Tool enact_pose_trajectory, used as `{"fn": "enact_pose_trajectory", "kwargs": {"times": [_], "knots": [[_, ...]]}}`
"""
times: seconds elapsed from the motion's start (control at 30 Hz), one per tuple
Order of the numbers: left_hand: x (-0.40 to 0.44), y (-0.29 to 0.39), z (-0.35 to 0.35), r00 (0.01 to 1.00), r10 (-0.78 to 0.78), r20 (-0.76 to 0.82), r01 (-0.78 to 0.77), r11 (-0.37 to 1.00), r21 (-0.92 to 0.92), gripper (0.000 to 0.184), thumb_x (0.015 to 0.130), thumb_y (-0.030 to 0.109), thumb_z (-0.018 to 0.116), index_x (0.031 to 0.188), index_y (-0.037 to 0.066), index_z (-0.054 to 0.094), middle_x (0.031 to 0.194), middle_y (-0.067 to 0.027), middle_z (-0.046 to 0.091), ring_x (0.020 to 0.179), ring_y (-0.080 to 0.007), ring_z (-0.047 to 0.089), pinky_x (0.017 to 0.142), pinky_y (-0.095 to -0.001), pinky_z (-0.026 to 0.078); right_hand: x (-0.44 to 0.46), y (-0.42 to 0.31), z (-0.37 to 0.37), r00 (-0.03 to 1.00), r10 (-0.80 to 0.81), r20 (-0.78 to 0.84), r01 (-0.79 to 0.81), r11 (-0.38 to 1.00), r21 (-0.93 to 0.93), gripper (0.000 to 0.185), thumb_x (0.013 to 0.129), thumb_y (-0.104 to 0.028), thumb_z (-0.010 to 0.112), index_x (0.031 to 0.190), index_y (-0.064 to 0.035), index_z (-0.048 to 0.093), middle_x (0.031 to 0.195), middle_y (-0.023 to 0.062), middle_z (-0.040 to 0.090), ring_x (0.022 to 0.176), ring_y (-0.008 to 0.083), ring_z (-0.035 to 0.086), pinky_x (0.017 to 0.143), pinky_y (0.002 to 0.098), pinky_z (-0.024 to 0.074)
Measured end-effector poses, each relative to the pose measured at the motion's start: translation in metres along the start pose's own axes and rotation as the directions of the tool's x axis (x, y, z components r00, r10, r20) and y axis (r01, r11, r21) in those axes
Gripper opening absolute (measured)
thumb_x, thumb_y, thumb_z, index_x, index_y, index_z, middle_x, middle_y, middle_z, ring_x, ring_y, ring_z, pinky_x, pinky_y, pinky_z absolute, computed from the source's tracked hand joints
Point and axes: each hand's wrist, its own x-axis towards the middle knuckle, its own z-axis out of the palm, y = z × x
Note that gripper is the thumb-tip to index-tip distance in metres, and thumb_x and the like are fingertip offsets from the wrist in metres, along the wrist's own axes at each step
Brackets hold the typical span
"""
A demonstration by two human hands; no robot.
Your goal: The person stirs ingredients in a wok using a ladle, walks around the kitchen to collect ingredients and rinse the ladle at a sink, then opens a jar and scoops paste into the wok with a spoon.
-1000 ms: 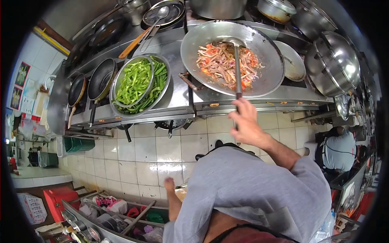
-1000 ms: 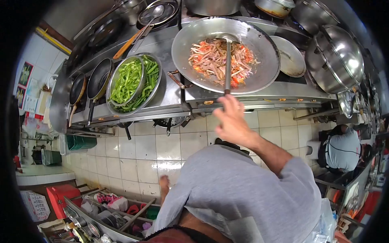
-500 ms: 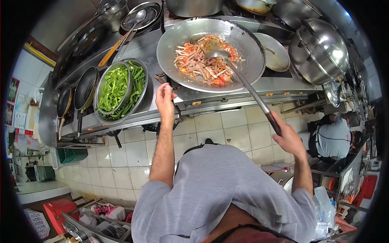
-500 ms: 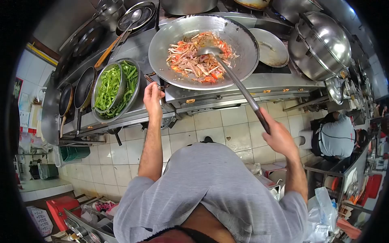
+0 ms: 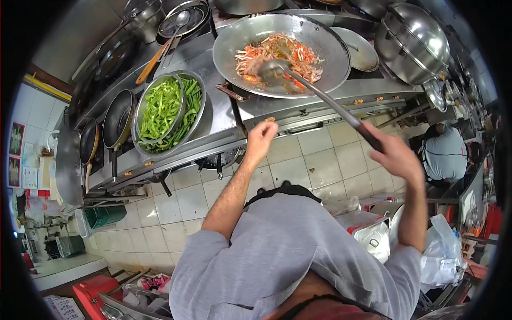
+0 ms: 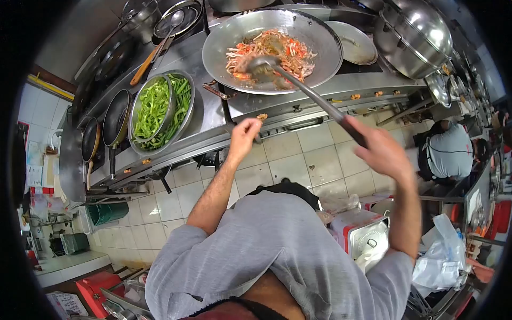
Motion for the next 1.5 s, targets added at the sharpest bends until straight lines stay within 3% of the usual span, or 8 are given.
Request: {"fn": "enact_pose_trajectory", "kwargs": {"times": [0.13,0.47,0.63,0.7,0.83,1.0,1.27,1.5], "knots": [[-0.041,-0.054,-0.022,0.994,-0.035,0.104,0.009,0.971,0.238,0.022,0.086,0.021,0.058,0.096,0.001,0.062,0.081,-0.0014,0.062,0.074,-0.0094,0.054,0.068,-0.0249,0.045,0.094,0.033,0.100,0.916,-0.170,-0.363,0.231,0.964,0.131,0.061,0.074,-0.008,0.056,0.133,-0.0067,0.038,0.077,0.0216,0.061,0.062,0.0341,0.058,0.058,0.0408,0.0453],[-0.218,-0.278,-0.116,0.669,-0.653,-0.356,0.742,0.614,0.268,0.028,0.075,0.027,0.059,0.087,0.003,0.065,0.086,-0.0160,0.065,0.083,-0.0292,0.062,0.074,-0.0371,0.048,0.155,0.037,0.048,0.958,0.236,-0.164,-0.051,0.702,0.710,0.066,0.073,-0.004,0.057,0.135,-0.0010,0.034,0.062,0.0047,0.052,0.038,0.0100,0.044,0.033,0.0268,0.0328],[-0.162,-0.273,-0.082,0.781,-0.589,-0.207,0.623,0.705,0.339,0.030,0.076,0.029,0.057,0.088,0.003,0.064,0.085,-0.0156,0.065,0.085,-0.0295,0.062,0.075,-0.0366,0.048,0.147,0.010,0.078,0.995,-0.001,-0.099,0.037,0.931,0.362,0.070,0.072,-0.005,0.056,0.138,-0.0114,0.032,0.068,0.0117,0.057,0.050,0.0198,0.056,0.046,0.0336,0.0444],[-0.133,-0.259,-0.064,0.838,-0.525,-0.150,0.544,0.779,0.313,0.028,0.077,0.028,0.056,0.089,0.003,0.064,0.087,-0.0155,0.065,0.086,-0.0290,0.061,0.076,-0.0362,0.047,0.112,0.009,0.074,0.952,-0.198,-0.235,0.120,0.944,-0.307,0.066,0.072,-0.005,0.055,0.135,-0.0175,0.038,0.078,0.0184,0.060,0.067,0.0327,0.060,0.061,0.0426,0.0472],[-0.095,-0.235,-0.048,0.933,-0.359,-0.020,0.341,0.867,0.363,0.026,0.078,0.025,0.057,0.092,0.005,0.063,0.091,-0.0151,0.064,0.088,-0.0282,0.060,0.078,-0.0366,0.047,0.038,-0.005,0.038,0.980,-0.091,-0.176,0.069,0.990,-0.126,0.065,0.071,-0.001,0.054,0.132,-0.0173,0.041,0.093,0.0217,0.060,0.085,0.0379,0.058,0.074,0.0416,0.0460],[-0.066,-0.240,-0.048,0.926,-0.378,0.014,0.357,0.883,0.304,0.023,0.077,0.024,0.058,0.089,0.005,0.063,0.093,-0.0148,0.064,0.089,-0.0291,0.060,0.078,-0.0371,0.047,-0.057,-0.061,-0.005,0.942,0.324,-0.090,-0.305,0.936,0.179,0.065,0.069,0.004,0.053,0.132,-0.0069,0.043,0.086,0.0006,0.058,0.060,0.0041,0.040,0.053,0.0173,0.0340],[-0.012,-0.235,-0.011,0.930,-0.367,0.032,0.354,0.913,0.205,0.024,0.077,0.024,0.058,0.092,0.005,0.061,0.095,-0.0153,0.063,0.092,-0.0316,0.060,0.079,-0.0414,0.047,0.012,-0.053,0.066,0.985,0.089,-0.150,-0.127,0.955,-0.269,0.066,0.074,0.000,0.055,0.136,-0.0102,0.035,0.103,0.0107,0.059,0.056,0.0133,0.049,0.054,0.0278,0.0444],[0.025,-0.208,-0.003,0.939,-0.332,-0.085,0.341,0.931,0.132,0.056,0.074,0.036,0.065,0.113,-0.004,0.054,0.111,-0.0200,0.058,0.104,-0.0331,0.056,0.089,-0.0377,0.045,0.053,-0.045,0.099,0.927,0.285,-0.245,-0.169,0.897,0.407,0.062,0.079,-0.002,0.057,0.136,-0.0081,0.036,0.062,0.0000,0.048,0.039,0.0062,0.040,0.034,0.0211,0.0299]]}}
